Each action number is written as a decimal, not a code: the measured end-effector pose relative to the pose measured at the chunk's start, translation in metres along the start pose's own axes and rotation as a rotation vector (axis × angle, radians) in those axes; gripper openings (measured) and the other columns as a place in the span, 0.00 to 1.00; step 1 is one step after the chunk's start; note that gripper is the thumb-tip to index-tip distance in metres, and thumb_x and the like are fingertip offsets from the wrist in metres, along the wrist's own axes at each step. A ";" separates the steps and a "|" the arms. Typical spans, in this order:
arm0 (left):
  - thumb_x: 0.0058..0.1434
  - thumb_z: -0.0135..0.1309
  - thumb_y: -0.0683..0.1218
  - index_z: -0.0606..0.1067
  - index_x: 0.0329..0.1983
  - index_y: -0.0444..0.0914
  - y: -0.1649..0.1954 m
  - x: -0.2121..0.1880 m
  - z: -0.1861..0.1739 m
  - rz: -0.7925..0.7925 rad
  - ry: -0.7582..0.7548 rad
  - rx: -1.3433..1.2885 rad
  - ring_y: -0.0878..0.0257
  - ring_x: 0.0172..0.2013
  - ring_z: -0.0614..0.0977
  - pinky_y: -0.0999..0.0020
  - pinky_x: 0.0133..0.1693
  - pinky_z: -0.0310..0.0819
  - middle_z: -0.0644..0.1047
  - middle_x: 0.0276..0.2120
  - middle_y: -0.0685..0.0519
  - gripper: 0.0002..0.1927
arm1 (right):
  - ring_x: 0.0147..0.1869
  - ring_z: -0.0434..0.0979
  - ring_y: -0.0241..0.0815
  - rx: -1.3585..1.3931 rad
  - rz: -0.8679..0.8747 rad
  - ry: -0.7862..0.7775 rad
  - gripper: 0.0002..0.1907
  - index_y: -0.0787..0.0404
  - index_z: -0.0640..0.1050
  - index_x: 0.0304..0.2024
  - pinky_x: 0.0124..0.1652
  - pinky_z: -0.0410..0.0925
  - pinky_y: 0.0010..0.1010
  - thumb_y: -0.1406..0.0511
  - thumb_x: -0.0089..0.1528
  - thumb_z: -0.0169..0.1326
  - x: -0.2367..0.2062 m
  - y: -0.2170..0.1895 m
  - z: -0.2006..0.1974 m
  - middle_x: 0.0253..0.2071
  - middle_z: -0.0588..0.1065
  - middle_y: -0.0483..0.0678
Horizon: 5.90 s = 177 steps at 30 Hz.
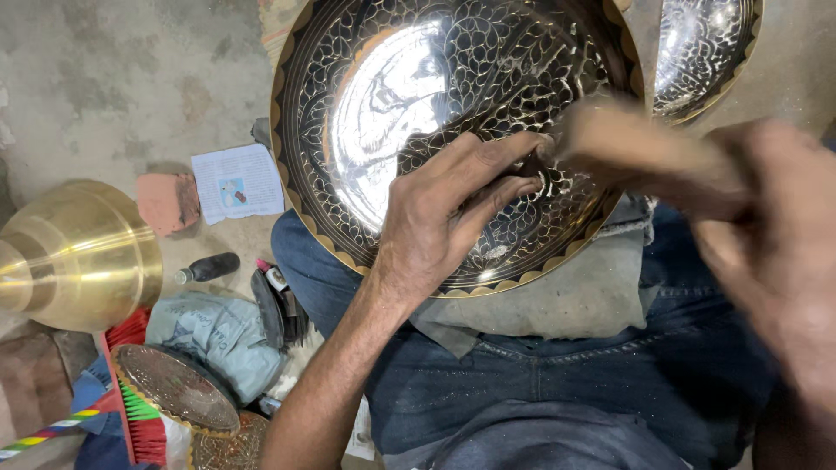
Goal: The person uses a chisel and wooden mallet to engrave a floral pattern into a large metal plate. They repeatedly strike the chisel to create fine lines and details in the design.
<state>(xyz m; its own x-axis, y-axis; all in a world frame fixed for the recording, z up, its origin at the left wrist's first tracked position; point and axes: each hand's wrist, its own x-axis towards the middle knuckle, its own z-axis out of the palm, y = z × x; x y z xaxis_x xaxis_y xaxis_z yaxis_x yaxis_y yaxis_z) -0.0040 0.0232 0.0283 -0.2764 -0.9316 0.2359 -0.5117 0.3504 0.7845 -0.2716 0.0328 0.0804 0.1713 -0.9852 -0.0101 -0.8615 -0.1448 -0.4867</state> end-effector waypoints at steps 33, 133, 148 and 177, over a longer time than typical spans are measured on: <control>0.71 0.61 0.47 0.72 0.65 0.51 -0.001 0.001 0.005 0.065 0.033 -0.016 0.78 0.33 0.80 0.86 0.34 0.85 0.75 0.35 0.63 0.21 | 0.41 0.81 0.53 0.033 0.013 -0.017 0.24 0.72 0.68 0.54 0.38 0.75 0.39 0.80 0.57 0.59 -0.006 0.012 0.005 0.40 0.76 0.61; 0.71 0.55 0.38 0.70 0.64 0.38 0.017 -0.002 0.032 -0.177 0.439 -0.021 0.60 0.49 0.87 0.69 0.47 0.88 0.81 0.50 0.49 0.19 | 0.38 0.79 0.47 -0.486 -0.422 -0.049 0.26 0.66 0.77 0.57 0.43 0.73 0.39 0.66 0.57 0.66 0.073 -0.010 -0.026 0.39 0.79 0.55; 0.70 0.58 0.36 0.72 0.62 0.37 0.030 0.001 0.022 -0.192 0.474 -0.072 0.59 0.52 0.87 0.67 0.52 0.85 0.81 0.52 0.48 0.18 | 0.41 0.81 0.45 -0.095 -0.298 -0.122 0.16 0.66 0.72 0.54 0.40 0.75 0.36 0.68 0.66 0.59 0.088 -0.007 -0.030 0.38 0.75 0.54; 0.69 0.56 0.35 0.72 0.63 0.36 0.028 -0.002 0.020 -0.203 0.471 -0.097 0.58 0.53 0.87 0.66 0.53 0.86 0.81 0.54 0.46 0.19 | 0.43 0.82 0.45 -0.502 -0.429 -0.248 0.23 0.60 0.71 0.53 0.46 0.76 0.37 0.66 0.57 0.64 0.096 0.002 -0.022 0.39 0.76 0.52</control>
<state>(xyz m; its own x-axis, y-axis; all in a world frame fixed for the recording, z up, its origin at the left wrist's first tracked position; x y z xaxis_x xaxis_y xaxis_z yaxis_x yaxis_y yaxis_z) -0.0340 0.0365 0.0387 0.2281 -0.9298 0.2890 -0.4332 0.1689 0.8853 -0.2670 -0.0644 0.0975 0.5977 -0.7901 -0.1358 -0.7997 -0.5997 -0.0310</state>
